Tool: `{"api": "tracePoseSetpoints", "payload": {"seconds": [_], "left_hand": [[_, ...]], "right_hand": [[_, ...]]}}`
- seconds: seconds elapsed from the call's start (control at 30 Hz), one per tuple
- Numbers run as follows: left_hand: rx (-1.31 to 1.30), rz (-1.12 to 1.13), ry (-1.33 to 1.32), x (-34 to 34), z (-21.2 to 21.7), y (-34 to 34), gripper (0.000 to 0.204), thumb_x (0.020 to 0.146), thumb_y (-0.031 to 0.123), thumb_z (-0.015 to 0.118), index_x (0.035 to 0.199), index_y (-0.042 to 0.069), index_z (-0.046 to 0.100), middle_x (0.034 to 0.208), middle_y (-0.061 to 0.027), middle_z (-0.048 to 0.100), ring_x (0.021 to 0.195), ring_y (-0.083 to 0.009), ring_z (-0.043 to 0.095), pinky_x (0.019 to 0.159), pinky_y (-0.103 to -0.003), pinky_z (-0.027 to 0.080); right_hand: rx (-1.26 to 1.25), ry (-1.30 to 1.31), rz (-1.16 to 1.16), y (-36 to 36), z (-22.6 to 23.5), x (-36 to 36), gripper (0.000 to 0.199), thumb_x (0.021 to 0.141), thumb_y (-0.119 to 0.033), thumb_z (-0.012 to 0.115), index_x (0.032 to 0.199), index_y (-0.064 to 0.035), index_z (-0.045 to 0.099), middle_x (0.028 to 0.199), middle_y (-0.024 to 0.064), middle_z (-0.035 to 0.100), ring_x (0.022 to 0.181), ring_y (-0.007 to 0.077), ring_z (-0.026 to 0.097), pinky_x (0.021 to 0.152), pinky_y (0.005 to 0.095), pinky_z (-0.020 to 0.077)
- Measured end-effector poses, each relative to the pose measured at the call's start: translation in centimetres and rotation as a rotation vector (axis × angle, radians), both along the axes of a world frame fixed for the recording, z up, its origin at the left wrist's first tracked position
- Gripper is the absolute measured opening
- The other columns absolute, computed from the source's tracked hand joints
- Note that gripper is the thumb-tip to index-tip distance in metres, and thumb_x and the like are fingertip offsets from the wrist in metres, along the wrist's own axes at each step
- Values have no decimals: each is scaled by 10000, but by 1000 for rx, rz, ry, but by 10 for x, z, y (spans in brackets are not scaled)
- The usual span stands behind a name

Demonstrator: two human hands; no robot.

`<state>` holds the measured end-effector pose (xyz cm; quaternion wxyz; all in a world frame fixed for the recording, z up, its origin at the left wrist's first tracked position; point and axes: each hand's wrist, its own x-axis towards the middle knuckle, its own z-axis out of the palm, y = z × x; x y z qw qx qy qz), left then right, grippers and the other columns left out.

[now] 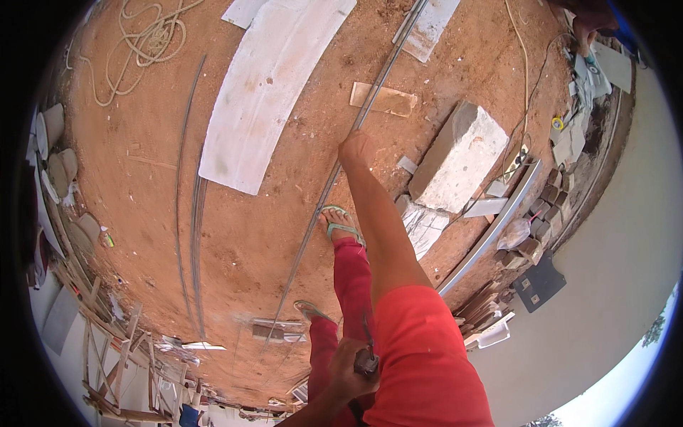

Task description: The person measures and cuts long metal rods using an angle grinder at a construction site. They repeatedly position the rods on the ground, measure them with a tape measure, and cut them to length, creating sparks during the process.

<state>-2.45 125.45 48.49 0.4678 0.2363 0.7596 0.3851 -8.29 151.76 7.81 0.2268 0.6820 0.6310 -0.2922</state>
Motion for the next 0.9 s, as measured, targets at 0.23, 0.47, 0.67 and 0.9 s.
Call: {"api": "tracePoseSetpoints", "payload": {"seconds": [0.23, 0.47, 0.67, 0.9], "left_hand": [[47, -75, 38, 9, -12, 3, 501, 678, 233, 863, 1057, -3, 637, 896, -142, 647, 709, -273, 670, 560, -360, 569], [59, -62, 34, 12, -13, 10, 520, 660, 232, 868, 1063, -10, 644, 904, -142, 644, 690, -260, 667, 526, -349, 555], [74, -45, 23, 21, -16, 12, 540, 651, 240, 876, 1068, -14, 645, 906, -143, 647, 673, -250, 666, 523, -342, 554], [85, -76, 32, 21, -18, 14, 541, 664, 221, 864, 1085, -28, 633, 889, -158, 645, 684, -255, 665, 523, -346, 553]], "right_hand": [[-17, 64, -118, 8, -10, 23, 330, 962, -299, 605, 1105, -24, 717, 1113, 251, 725, 1018, 428, 715, 864, 514, 573], [29, 113, -123, 4, -22, 31, 356, 952, -315, 633, 1137, -18, 699, 1034, 267, 727, 990, 444, 711, 844, 521, 567], [278, 249, -13, 32, -15, 37, 370, 961, -332, 629, 1115, 2, 675, 969, 293, 717, 945, 457, 711, 806, 538, 566], [136, 133, 20, 69, -15, 11, 353, 962, -299, 591, 1088, 21, 668, 1055, 266, 726, 1013, 407, 718, 846, 506, 583]]}}
